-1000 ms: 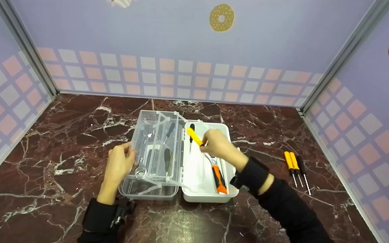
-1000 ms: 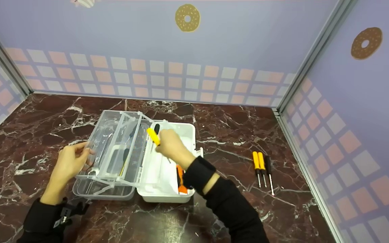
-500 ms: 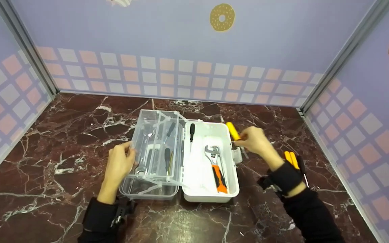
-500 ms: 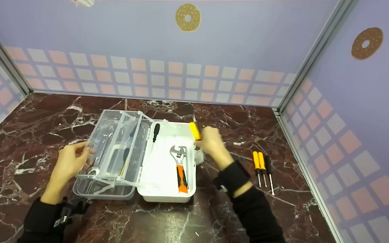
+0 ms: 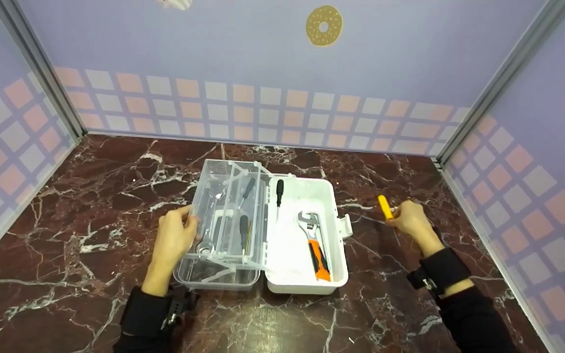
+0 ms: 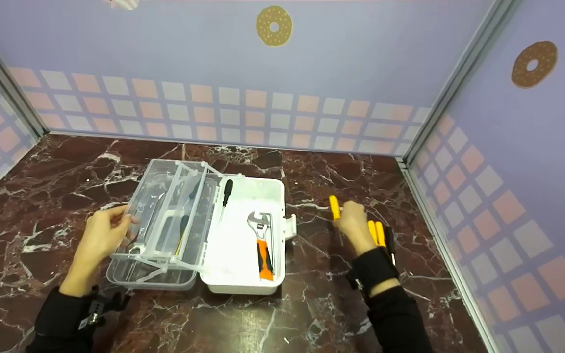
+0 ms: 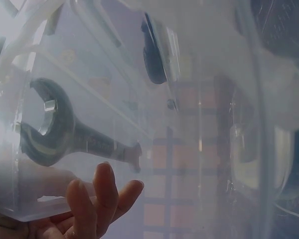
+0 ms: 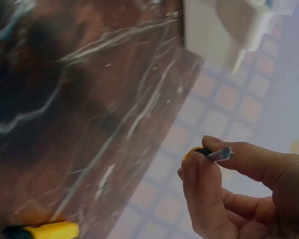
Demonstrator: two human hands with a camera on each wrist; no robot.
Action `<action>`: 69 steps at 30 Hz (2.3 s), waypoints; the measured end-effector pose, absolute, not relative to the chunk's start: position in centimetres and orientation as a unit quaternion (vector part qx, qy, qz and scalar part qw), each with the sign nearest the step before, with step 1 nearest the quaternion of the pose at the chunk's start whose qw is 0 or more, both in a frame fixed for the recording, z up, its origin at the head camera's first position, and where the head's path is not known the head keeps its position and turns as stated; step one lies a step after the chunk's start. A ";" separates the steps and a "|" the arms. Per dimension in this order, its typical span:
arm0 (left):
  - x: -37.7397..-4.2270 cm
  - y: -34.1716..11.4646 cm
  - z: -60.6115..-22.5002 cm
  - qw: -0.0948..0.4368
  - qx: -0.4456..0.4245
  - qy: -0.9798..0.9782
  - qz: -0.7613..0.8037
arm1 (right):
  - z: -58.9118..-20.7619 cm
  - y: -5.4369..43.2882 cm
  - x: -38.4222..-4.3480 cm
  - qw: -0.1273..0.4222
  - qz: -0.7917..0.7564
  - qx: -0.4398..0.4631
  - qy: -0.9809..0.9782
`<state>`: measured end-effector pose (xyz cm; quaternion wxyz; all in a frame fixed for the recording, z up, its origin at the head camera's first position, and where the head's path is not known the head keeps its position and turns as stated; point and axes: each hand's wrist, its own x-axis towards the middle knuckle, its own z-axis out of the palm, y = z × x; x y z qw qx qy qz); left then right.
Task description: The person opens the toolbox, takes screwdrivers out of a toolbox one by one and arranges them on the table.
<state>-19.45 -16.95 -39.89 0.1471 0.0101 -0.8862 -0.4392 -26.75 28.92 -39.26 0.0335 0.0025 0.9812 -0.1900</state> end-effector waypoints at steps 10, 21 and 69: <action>-19.4 -16.9 -39.9 0.149 0.008 -0.883 -0.446 | -41.6 31.9 -26.7 0.040 -0.168 0.065 0.983; -19.4 -16.9 -39.9 0.142 0.010 -0.882 -0.449 | -43.7 33.2 -26.8 0.069 -0.176 0.107 0.976; -19.5 -16.9 -39.9 0.149 0.009 -0.884 -0.444 | -34.6 17.2 -26.6 -0.045 -0.150 -0.099 0.983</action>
